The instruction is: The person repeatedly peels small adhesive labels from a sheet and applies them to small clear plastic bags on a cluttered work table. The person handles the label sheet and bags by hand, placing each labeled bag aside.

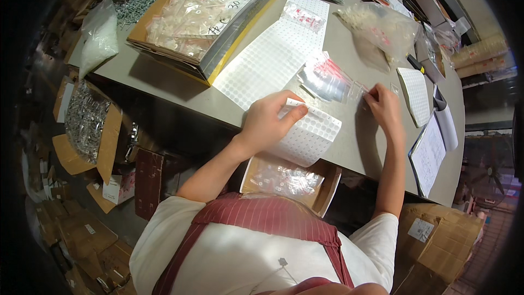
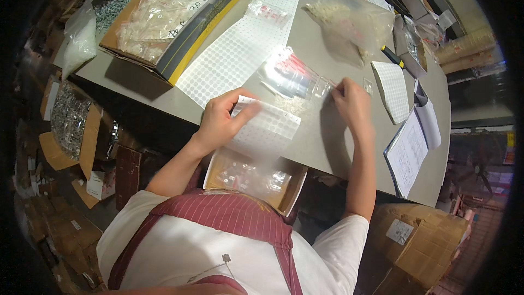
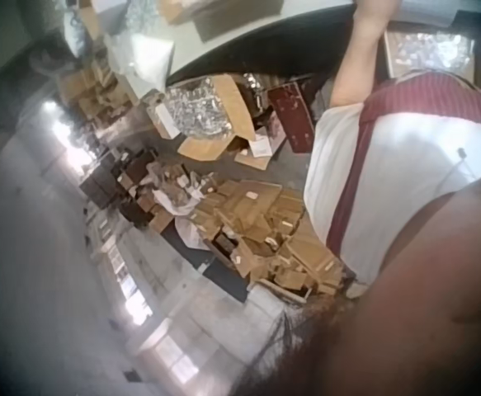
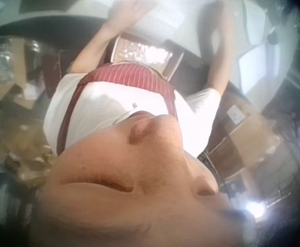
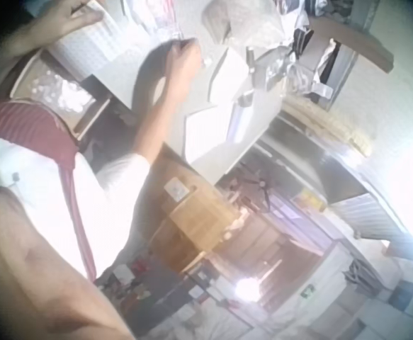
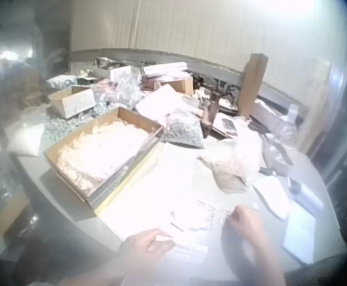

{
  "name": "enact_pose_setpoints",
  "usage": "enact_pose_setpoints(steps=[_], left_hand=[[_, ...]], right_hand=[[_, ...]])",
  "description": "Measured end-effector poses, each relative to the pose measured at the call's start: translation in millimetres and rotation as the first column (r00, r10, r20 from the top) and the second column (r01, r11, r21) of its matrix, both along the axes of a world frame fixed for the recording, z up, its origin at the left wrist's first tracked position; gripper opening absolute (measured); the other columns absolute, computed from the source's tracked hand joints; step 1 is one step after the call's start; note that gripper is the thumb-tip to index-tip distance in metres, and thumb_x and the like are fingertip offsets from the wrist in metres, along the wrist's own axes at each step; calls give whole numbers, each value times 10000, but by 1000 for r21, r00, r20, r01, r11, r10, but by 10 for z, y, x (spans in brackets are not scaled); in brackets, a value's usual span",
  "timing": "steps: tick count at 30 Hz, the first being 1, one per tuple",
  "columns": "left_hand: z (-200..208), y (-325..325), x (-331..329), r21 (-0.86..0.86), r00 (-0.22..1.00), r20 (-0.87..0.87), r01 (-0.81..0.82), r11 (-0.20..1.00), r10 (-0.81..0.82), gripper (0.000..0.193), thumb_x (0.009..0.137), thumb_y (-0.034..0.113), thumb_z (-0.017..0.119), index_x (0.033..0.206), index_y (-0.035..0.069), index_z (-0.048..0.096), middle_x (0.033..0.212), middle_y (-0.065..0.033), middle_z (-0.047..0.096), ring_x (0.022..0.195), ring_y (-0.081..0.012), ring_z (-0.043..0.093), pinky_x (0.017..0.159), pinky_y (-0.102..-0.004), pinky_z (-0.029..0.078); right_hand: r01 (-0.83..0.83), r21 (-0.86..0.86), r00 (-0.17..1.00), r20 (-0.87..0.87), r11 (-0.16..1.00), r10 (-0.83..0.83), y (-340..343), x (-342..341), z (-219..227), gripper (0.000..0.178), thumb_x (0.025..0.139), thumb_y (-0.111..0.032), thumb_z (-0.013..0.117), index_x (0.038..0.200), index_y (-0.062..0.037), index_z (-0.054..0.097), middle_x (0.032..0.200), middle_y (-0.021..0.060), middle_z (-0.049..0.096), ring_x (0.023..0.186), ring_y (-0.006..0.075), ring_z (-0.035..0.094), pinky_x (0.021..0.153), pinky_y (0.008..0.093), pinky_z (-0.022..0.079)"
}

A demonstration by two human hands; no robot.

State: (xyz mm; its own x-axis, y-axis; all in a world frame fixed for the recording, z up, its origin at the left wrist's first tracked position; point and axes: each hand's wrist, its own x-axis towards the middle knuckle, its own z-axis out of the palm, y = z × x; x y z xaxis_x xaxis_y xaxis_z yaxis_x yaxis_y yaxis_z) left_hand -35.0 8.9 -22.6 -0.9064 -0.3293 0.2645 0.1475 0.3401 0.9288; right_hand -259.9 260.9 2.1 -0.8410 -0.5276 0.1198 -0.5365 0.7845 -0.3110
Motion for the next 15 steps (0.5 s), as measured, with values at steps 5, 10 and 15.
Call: enact_pose_setpoints(steps=[5,10,15], left_hand=[[45,4,21,-11,999,30,-20,1000,21,231,990,231,748,1084,20,742,745,-26,665,664,-55,535,619,-261,448],[17,19,-6,10,1000,20,-8,1000,7,237,1002,233,730,1109,22,734,761,-39,662,678,-70,546,631,-269,455],[-21,4,-1,0,1000,-7,-6,1000,6,248,1020,242,694,1136,25,722,820,-64,678,736,-95,589,674,-283,471]], right_hand=[[137,165,935,304,977,-182,234,-71,286,457,905,-400,814,818,38,715,664,107,661,632,170,656,608,364,483],[36,-243,919,388,969,63,372,-118,113,284,927,-254,777,999,15,724,833,86,742,796,170,721,708,347,534],[-163,-254,940,254,953,229,-48,94,240,170,939,-53,701,1100,-25,654,921,31,709,847,124,672,732,307,515]])
